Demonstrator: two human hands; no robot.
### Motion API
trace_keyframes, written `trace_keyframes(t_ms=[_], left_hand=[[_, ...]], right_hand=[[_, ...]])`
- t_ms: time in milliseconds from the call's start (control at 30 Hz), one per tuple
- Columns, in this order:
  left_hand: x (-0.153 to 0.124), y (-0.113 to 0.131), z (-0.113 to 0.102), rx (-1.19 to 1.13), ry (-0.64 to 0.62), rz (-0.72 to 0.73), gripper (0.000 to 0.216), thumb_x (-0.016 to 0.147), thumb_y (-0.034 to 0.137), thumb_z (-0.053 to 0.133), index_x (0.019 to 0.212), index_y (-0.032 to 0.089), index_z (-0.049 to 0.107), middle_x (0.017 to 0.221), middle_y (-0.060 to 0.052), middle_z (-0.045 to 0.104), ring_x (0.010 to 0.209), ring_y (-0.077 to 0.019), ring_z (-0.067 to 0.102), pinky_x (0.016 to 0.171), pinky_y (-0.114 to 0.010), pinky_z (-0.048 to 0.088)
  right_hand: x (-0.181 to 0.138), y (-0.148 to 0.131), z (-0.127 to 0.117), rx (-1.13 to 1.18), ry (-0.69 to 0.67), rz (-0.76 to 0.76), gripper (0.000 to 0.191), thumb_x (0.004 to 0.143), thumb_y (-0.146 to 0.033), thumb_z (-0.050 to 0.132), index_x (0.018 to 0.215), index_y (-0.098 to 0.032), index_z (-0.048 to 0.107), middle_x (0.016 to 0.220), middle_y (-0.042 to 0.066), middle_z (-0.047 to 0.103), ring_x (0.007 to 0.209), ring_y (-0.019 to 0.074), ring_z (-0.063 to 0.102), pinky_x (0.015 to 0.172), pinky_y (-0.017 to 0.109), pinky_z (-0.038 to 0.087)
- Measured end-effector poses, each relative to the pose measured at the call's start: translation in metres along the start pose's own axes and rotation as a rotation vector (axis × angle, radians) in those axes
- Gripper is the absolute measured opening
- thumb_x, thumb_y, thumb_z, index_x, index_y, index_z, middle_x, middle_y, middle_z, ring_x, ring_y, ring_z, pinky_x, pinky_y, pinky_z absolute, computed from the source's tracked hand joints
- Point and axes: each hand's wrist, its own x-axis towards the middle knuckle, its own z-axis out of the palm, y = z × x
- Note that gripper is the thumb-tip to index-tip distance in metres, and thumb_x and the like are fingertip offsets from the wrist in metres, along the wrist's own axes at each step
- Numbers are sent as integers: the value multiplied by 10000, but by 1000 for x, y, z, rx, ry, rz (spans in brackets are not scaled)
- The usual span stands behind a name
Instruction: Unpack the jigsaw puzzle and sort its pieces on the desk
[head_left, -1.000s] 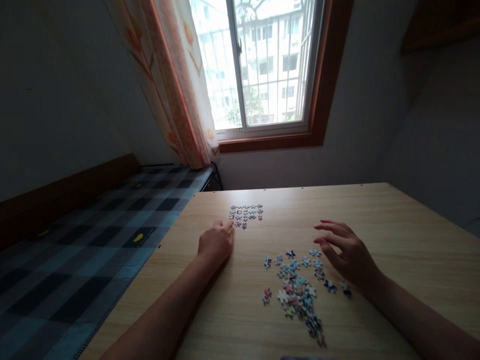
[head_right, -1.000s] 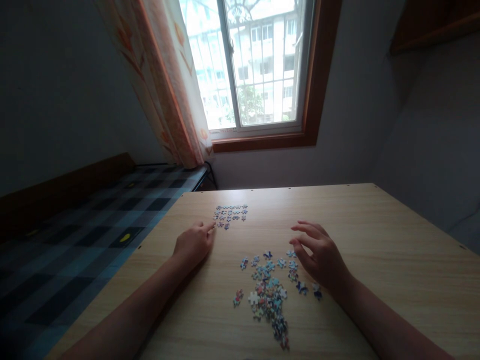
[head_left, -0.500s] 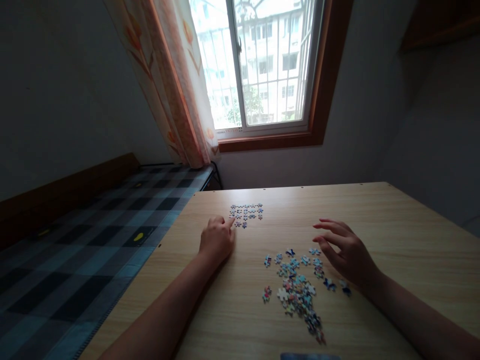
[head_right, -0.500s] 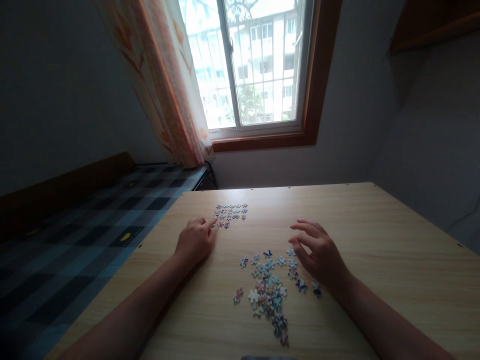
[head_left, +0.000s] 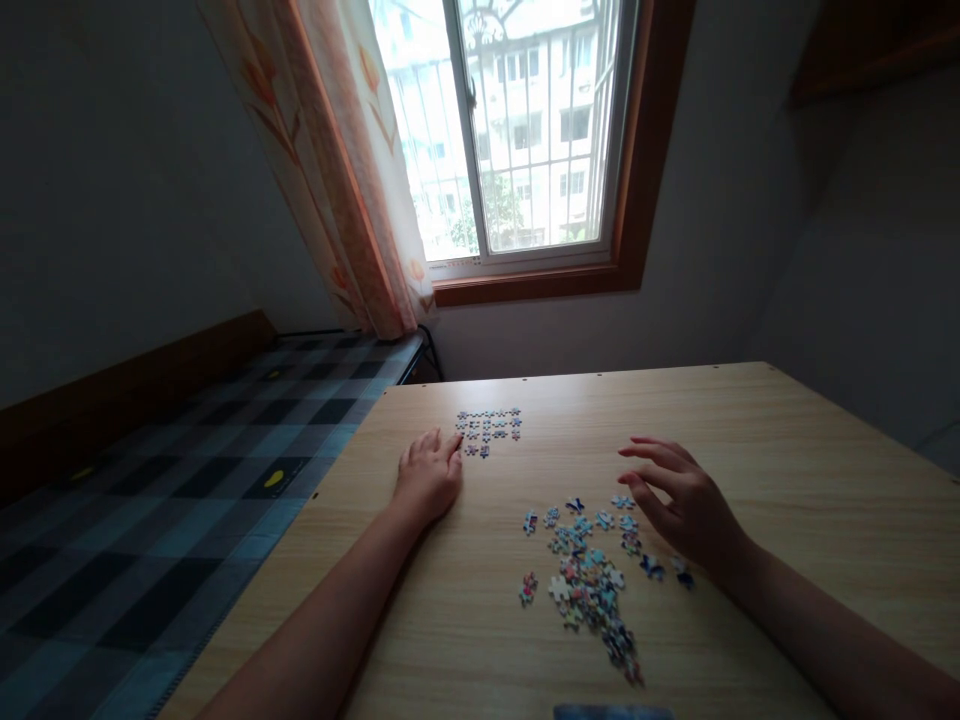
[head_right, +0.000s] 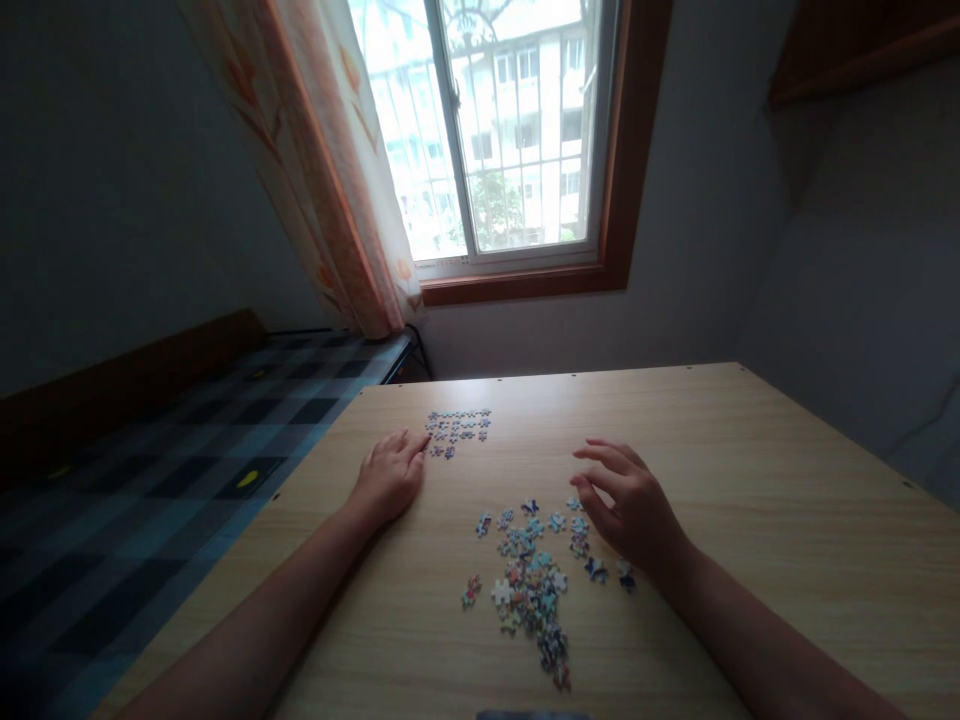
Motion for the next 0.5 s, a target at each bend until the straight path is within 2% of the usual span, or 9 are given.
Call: trace_keyframes(t_ms=[167, 300, 400, 500], left_hand=[[-1, 1, 2, -33, 54, -13, 485, 973, 350, 349, 1407, 250, 541, 1537, -130, 405, 1401, -305, 362, 1144, -490, 277], [6, -6, 6, -90, 67, -27, 505, 986, 322, 302, 1429, 189, 505, 1522, -135, 430, 1401, -279, 371, 1157, -458, 275], [16, -13, 10, -147, 50, -36, 521, 996, 314, 270, 1436, 139, 486, 1480, -140, 489, 1376, -248, 417, 1153, -408, 299], [26, -19, 14, -201, 57, -42, 515, 1000, 330, 257, 1416, 165, 512, 1453, -113, 528, 1344, -230, 458, 1144, -395, 317]], right_hand=[[0, -1, 0, 7, 6, 7, 165, 897, -204, 564, 810, -217, 703, 1064, 89, 709, 1147, 282, 596, 956, 479, 495], [1, 0, 1, 15, 20, 38, 175, 895, -214, 562, 804, -220, 712, 1059, 89, 712, 1147, 286, 596, 956, 488, 492], [1, 5, 2, 21, 63, 107, 209, 907, -242, 546, 790, -223, 718, 1034, 89, 719, 1139, 291, 598, 958, 506, 488], [1, 11, 2, 25, 122, 199, 249, 917, -279, 527, 779, -229, 729, 1011, 89, 723, 1123, 297, 602, 962, 526, 483]])
